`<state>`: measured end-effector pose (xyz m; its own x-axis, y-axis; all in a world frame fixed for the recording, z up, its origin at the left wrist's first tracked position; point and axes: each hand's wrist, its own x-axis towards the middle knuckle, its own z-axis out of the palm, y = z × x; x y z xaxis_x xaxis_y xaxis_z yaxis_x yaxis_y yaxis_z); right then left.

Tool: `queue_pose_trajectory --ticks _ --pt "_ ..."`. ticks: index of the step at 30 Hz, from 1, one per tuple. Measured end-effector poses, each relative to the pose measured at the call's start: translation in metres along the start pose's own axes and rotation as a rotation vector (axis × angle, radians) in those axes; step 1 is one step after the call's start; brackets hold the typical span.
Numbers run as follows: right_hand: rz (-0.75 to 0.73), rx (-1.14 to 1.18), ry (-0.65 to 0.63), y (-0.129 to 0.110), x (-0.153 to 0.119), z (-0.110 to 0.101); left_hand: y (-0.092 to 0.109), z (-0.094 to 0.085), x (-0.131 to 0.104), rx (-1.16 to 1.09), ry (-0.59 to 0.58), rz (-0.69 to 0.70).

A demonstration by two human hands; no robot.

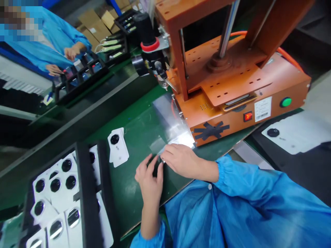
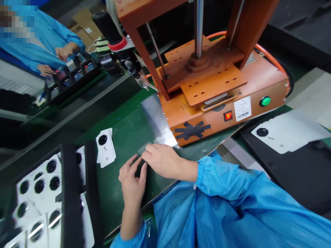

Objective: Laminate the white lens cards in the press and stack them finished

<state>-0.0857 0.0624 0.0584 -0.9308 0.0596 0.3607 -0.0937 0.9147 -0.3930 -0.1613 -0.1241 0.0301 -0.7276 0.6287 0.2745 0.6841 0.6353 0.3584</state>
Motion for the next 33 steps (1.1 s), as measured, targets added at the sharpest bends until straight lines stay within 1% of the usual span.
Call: queue_pose_trajectory --ticks 2,3,5,8,14,19,27,31,33 --pt "-0.026 -0.041 0.003 0.010 0.018 0.008 -0.004 0.011 0.018 0.028 -0.007 -0.065" --pt "-0.038 -0.043 0.014 0.015 0.025 0.012 -0.005 0.015 0.022 0.024 -0.008 -0.085" --pt "-0.053 -0.002 0.052 0.025 0.031 0.020 -0.008 0.020 0.024 -0.012 0.008 -0.105" --pt "-0.053 0.056 0.097 0.032 0.032 0.025 -0.008 0.020 0.020 -0.057 0.041 -0.107" --pt "-0.119 0.033 0.004 0.029 0.030 0.029 -0.006 0.018 0.020 -0.080 0.077 -0.124" --pt "-0.140 -0.005 0.006 0.027 0.030 0.033 -0.006 0.020 0.020 -0.077 0.087 -0.122" --pt "-0.194 -0.019 0.000 0.023 0.028 0.030 -0.007 0.020 0.020 -0.118 0.120 -0.131" --pt "-0.256 -0.078 0.010 0.021 0.028 0.031 -0.008 0.022 0.021 -0.116 0.120 -0.135" --pt "-0.264 -0.115 0.009 0.021 0.029 0.031 -0.008 0.022 0.020 -0.104 0.116 -0.131"
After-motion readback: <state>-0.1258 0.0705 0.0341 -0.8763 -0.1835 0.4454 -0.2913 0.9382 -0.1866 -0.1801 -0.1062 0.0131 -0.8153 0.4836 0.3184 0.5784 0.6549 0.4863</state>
